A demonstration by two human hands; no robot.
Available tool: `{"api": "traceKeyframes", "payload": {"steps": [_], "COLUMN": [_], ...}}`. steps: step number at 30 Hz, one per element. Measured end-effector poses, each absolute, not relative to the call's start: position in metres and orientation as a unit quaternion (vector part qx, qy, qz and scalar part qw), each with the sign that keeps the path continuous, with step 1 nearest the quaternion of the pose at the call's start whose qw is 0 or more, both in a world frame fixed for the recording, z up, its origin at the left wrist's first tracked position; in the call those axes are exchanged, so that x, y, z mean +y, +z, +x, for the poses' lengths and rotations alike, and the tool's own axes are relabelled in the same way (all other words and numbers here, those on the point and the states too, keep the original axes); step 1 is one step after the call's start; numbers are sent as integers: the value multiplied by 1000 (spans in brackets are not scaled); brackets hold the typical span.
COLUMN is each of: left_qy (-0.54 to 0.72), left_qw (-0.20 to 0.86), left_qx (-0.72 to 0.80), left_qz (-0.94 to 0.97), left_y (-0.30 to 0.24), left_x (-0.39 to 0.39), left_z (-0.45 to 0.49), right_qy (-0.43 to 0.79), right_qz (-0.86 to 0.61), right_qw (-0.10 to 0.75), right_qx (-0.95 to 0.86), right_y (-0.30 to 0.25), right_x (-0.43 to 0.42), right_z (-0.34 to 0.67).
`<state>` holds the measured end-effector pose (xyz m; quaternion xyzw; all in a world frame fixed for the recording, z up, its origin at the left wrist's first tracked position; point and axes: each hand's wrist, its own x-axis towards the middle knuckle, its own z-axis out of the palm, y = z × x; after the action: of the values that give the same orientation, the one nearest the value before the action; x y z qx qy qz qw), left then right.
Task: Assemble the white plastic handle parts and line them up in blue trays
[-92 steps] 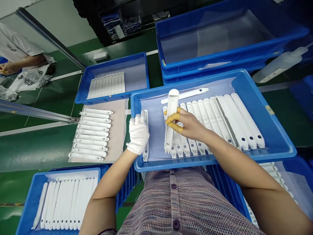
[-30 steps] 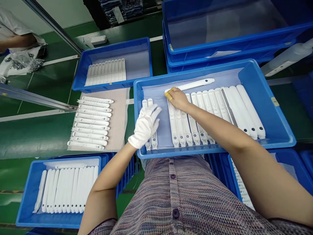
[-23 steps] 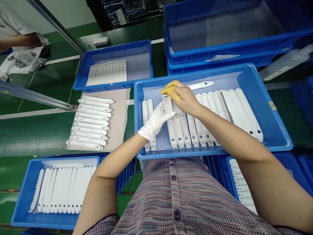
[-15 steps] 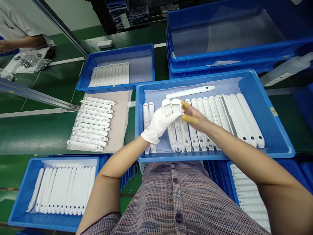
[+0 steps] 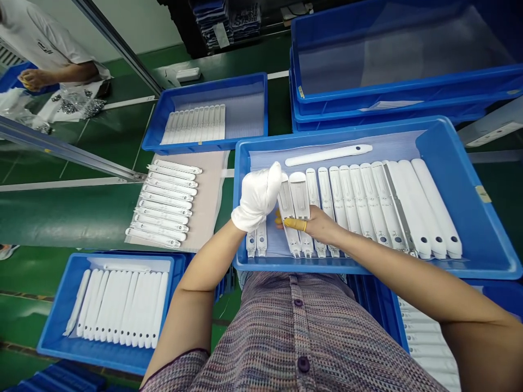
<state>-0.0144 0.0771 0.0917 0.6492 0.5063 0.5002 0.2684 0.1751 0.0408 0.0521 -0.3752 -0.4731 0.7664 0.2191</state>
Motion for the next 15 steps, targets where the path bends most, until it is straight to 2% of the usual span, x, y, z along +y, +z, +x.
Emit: {"api": "traceKeyframes", "payload": {"steps": [9,11,15], "left_qy": [569,560,479], "left_qw": [432,419,309], "left_qx": [451,443,462], "left_qz": [535,561,679], "left_y": [87,91,105], "left_x": [66,67,72], "left_z": [1,1,3], "right_qy": [784,784,773], "right_qz": [-378,-376,-376], "right_qw": [214,215,203], "right_qx": [-444,-444,-469], "right_y": [52,49,42], "right_x": [44,44,44], "right_z": [176,177,179]}}
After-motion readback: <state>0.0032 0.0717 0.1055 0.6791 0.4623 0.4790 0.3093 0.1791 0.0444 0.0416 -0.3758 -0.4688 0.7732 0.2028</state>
